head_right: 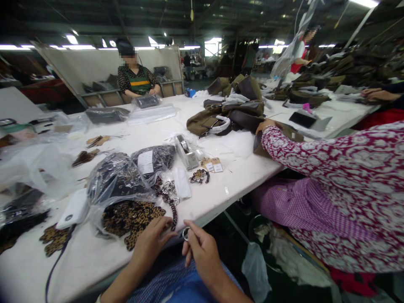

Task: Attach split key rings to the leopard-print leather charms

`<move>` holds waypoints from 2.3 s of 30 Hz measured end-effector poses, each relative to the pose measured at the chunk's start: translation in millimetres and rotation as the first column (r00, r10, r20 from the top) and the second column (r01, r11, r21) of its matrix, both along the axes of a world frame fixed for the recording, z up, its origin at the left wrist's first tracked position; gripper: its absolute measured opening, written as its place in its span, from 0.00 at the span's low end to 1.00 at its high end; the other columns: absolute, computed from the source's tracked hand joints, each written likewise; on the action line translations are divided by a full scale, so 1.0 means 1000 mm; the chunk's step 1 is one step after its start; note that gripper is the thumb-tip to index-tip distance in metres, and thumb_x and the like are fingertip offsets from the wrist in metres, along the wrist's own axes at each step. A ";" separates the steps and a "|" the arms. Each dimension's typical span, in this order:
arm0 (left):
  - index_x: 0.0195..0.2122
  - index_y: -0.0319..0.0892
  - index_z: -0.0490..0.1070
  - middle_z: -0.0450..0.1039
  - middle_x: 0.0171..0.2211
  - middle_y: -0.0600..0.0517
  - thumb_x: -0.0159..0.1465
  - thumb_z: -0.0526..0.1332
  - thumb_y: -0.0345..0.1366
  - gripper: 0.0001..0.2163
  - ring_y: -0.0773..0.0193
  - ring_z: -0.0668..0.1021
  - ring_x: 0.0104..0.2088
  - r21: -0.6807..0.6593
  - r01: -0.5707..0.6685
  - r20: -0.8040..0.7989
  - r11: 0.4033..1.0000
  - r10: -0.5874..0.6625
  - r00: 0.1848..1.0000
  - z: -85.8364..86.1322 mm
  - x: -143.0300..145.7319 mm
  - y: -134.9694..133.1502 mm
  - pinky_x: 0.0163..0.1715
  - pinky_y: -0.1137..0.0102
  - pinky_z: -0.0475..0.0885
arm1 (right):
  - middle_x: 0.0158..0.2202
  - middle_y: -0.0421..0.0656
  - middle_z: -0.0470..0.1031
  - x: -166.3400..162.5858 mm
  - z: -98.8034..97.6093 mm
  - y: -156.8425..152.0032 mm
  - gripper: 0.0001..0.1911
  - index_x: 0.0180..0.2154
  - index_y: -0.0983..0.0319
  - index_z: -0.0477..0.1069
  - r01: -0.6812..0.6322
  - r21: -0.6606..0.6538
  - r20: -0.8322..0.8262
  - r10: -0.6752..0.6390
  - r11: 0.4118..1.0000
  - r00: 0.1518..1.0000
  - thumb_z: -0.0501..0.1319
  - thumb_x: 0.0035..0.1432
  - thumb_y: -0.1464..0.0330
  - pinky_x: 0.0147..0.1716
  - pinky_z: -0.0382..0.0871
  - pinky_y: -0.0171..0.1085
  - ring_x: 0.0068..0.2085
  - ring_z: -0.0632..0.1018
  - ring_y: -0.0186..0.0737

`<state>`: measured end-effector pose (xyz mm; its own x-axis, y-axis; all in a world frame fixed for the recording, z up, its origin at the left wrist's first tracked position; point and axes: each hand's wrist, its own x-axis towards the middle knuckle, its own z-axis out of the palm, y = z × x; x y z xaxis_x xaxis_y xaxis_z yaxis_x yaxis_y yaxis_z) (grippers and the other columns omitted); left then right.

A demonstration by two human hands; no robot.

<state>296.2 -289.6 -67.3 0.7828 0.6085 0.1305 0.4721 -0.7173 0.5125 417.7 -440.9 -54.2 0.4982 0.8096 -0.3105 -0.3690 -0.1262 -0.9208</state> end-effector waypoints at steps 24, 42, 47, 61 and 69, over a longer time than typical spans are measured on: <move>0.42 0.46 0.77 0.78 0.40 0.48 0.67 0.56 0.32 0.09 0.62 0.80 0.42 0.031 0.194 0.373 0.980 -0.192 0.908 0.055 -0.007 -0.005 0.42 0.72 0.75 | 0.21 0.35 0.69 0.005 0.023 0.043 0.31 0.58 0.64 0.68 -0.045 0.180 0.030 0.040 0.983 0.999 0.58 0.61 0.51 0.18 0.63 0.29 0.16 0.68 0.28; 0.42 0.43 0.76 0.81 0.33 0.50 0.59 0.66 0.40 0.11 0.60 0.82 0.33 -0.584 0.034 0.337 0.811 0.204 0.919 0.035 -0.003 -0.006 0.36 0.69 0.79 | 0.20 0.35 0.67 -0.004 0.017 0.037 0.29 0.58 0.64 0.67 -0.169 0.081 0.227 0.147 0.982 0.963 0.52 0.65 0.52 0.17 0.62 0.29 0.15 0.67 0.29; 0.44 0.41 0.77 0.81 0.43 0.45 0.59 0.64 0.41 0.14 0.55 0.82 0.44 -0.647 0.042 0.371 0.761 0.267 0.889 0.033 0.004 -0.011 0.46 0.64 0.78 | 0.23 0.39 0.71 -0.002 0.013 0.044 0.25 0.59 0.60 0.67 -0.187 0.094 0.429 0.129 0.978 0.894 0.51 0.67 0.55 0.28 0.70 0.36 0.22 0.73 0.35; 0.41 0.46 0.80 0.82 0.42 0.50 0.63 0.60 0.44 0.13 0.56 0.82 0.44 -0.380 -0.171 0.326 0.909 0.304 0.895 0.015 -0.017 0.029 0.48 0.63 0.76 | 0.25 0.38 0.73 0.109 0.087 0.052 0.17 0.47 0.61 0.68 -0.015 0.307 0.223 -0.057 0.952 0.973 0.60 0.62 0.58 0.25 0.67 0.34 0.22 0.72 0.33; 0.40 0.47 0.81 0.82 0.41 0.51 0.62 0.59 0.44 0.13 0.56 0.83 0.43 -0.239 -0.133 0.320 0.962 0.207 0.924 -0.001 -0.016 0.040 0.49 0.61 0.76 | 0.24 0.38 0.73 0.164 0.058 0.058 0.21 0.53 0.64 0.68 -0.043 -0.083 0.587 0.084 0.996 0.805 0.54 0.64 0.59 0.23 0.67 0.32 0.21 0.71 0.31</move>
<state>280.1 -249.8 -68.6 0.5962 0.7706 0.2251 0.3483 -0.5009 0.7923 581.3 -382.6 4.1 0.5500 0.8348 -0.0248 0.2530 -0.1948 -0.9477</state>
